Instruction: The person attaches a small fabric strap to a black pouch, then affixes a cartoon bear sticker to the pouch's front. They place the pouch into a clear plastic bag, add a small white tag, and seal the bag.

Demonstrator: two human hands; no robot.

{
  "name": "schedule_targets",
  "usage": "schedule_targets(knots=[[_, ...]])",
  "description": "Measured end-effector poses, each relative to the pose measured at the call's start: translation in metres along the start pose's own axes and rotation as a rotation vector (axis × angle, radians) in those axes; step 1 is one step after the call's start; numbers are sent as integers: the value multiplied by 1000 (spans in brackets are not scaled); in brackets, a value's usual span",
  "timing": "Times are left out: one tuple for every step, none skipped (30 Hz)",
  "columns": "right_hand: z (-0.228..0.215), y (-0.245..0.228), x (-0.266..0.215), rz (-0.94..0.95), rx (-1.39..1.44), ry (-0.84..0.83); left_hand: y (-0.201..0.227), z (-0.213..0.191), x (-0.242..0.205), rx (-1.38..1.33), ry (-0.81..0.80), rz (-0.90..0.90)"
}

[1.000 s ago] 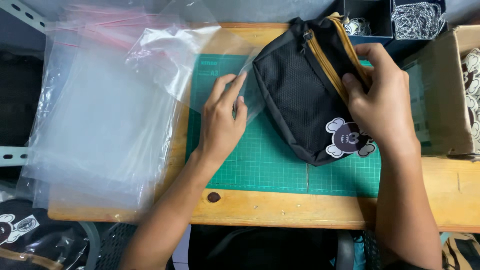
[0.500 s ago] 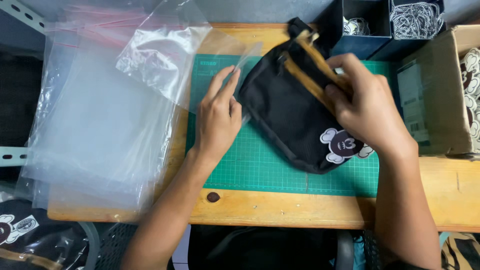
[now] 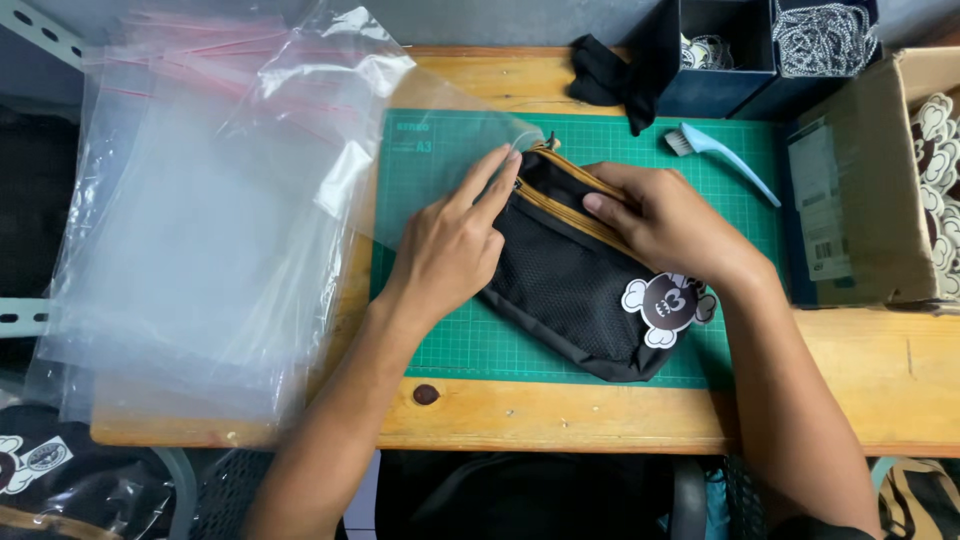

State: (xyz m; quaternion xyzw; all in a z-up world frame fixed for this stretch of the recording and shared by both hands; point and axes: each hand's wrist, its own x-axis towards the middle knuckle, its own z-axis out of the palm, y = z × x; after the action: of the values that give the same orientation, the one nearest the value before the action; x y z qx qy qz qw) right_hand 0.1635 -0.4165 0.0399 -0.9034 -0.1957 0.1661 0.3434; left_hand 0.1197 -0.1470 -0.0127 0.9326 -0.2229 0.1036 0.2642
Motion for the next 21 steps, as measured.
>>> schedule_targets(knots=[[2,-1,1,0,0,-2,1,-2,0,-1,0,-2],[3,-3,2,-19,-3,-9,2,-4,0,-5,-22,-4],[4,-4,3,-38,-6,-16,2,-6,1,-9,-45,-7],[4,-6,3,-38,-6,-16,3,-7,0,-9,-44,-7],[4,-8,3,-52,7,-41,4,-8,-1,7,-54,1],[3,-10,2,-65,21,-66,5,-9,-1,23,-65,10],[7,1,4,-65,21,-66,7,-11,-1,23,-65,10],[10,13,5,-79,6,-86,9,-13,-1,17,-71,12],[13,25,6,-94,-9,-106,11,-16,0,11,-76,13],[9,9,4,-93,-9,-107,11,-15,-1,11,-77,13],[4,-6,1,-114,-22,-111,10,-14,-1,21,-68,31],[0,-22,-2,-136,-34,-118,10,-14,-2,31,-59,48],[1,-20,-2,-137,-34,-120,9,-12,-3,31,-59,46],[2,-18,-3,-142,-37,-114,9,-10,-3,23,-49,67],[3,-16,-3,-147,-41,-109,9,-8,-3,15,-40,89],[4,-11,-1,-145,-41,-106,10,-8,-4,14,-41,91],[5,-6,0,-143,-45,-103,12,-8,-5,37,-33,113],[6,-1,1,-139,-49,-98,14,-8,-6,58,-26,135],[5,1,2,-136,-49,-95,16,-10,-5,57,-28,139],[5,2,2,-136,-44,-99,18,-12,-5,77,10,156],[5,3,3,-137,-40,-102,20,-14,-5,97,47,173]])
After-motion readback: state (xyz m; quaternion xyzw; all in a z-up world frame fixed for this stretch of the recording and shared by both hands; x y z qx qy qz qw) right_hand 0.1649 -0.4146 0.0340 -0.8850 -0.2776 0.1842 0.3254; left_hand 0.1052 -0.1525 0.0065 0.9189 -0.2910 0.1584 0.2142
